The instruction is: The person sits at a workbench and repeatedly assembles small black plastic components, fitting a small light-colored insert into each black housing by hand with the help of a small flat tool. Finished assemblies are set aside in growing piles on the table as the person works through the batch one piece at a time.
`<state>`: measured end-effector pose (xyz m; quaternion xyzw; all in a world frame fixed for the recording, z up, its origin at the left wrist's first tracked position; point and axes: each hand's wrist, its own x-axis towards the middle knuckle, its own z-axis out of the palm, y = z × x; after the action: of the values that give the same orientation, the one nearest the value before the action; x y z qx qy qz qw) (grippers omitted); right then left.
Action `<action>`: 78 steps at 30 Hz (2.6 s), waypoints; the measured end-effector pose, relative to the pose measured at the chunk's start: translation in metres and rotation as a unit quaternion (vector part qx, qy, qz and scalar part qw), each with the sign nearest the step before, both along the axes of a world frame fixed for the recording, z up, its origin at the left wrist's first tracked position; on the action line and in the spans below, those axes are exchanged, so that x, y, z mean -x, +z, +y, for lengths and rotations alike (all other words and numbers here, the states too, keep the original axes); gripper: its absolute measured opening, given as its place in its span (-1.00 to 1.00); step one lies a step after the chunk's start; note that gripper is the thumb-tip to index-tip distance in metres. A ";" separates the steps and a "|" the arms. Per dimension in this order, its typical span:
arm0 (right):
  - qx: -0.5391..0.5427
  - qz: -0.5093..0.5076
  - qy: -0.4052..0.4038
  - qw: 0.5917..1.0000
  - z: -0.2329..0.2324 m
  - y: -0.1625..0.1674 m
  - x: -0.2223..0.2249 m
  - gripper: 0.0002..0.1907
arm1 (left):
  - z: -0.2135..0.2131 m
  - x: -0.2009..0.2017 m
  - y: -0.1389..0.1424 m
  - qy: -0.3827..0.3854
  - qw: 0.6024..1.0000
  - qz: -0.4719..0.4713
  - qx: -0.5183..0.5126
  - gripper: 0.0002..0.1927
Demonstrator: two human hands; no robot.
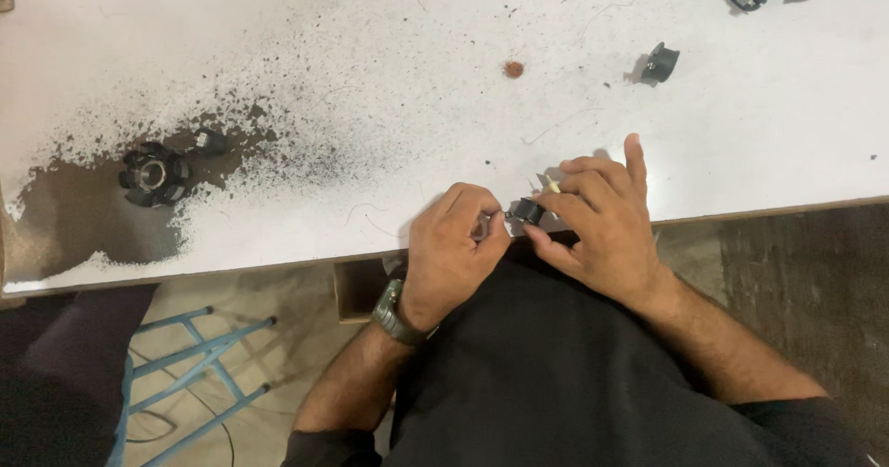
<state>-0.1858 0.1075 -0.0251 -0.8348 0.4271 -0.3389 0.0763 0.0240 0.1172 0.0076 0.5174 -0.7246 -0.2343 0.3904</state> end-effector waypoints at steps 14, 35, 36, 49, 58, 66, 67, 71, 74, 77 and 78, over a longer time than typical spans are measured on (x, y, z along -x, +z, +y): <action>0.036 -0.113 0.052 0.992 0.020 -0.009 0.002 -0.65 | 0.002 0.002 -0.014 -0.004 0.999 0.007 -0.054 -0.88; 0.041 -0.082 0.048 0.995 0.026 -0.018 -0.010 -0.67 | 0.009 0.003 -0.016 -0.030 0.997 0.067 -0.015 -0.84; 0.044 -0.074 0.047 0.995 0.025 -0.017 -0.006 -0.67 | 0.008 0.001 -0.014 -0.060 0.995 0.071 -0.035 -0.86; 0.170 0.207 0.058 0.962 -0.106 0.005 0.083 -0.76 | -0.069 0.016 -0.015 -0.212 0.945 -0.202 0.148 -0.79; 0.286 0.221 -0.002 0.932 -0.210 0.038 0.067 -0.75 | -0.130 -0.005 0.004 -0.157 0.929 -0.311 0.126 -0.87; 0.084 0.080 0.087 0.989 -0.190 0.025 0.022 -0.85 | -0.053 -0.105 -0.021 -0.182 0.964 -0.189 -0.053 -0.87; 0.045 0.064 0.097 0.992 -0.181 0.021 0.014 -0.84 | -0.021 -0.122 -0.021 -0.155 0.972 -0.173 -0.040 -0.88; 0.008 -0.017 0.280 0.960 -0.134 0.010 -0.053 -0.85 | 0.066 -0.155 -0.004 -0.097 0.986 -0.124 -0.060 -0.92; -0.075 -0.029 0.439 0.895 -0.071 0.009 -0.098 -0.75 | 0.085 -0.169 0.019 -0.024 0.992 -0.086 -0.092 -0.79; -0.075 -0.029 0.502 0.861 -0.025 0.019 -0.097 -0.76 | 0.056 -0.180 0.039 0.084 0.985 -0.148 -0.007 -0.69; -0.067 -0.022 0.488 0.870 -0.017 0.023 -0.092 -0.74 | 0.043 -0.181 0.043 0.113 0.983 -0.144 0.024 -0.68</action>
<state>-0.0941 0.0906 -0.0024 -0.9220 -0.0150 -0.2479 0.2969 0.2047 0.1602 0.0510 0.6147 -0.7157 -0.0941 0.3179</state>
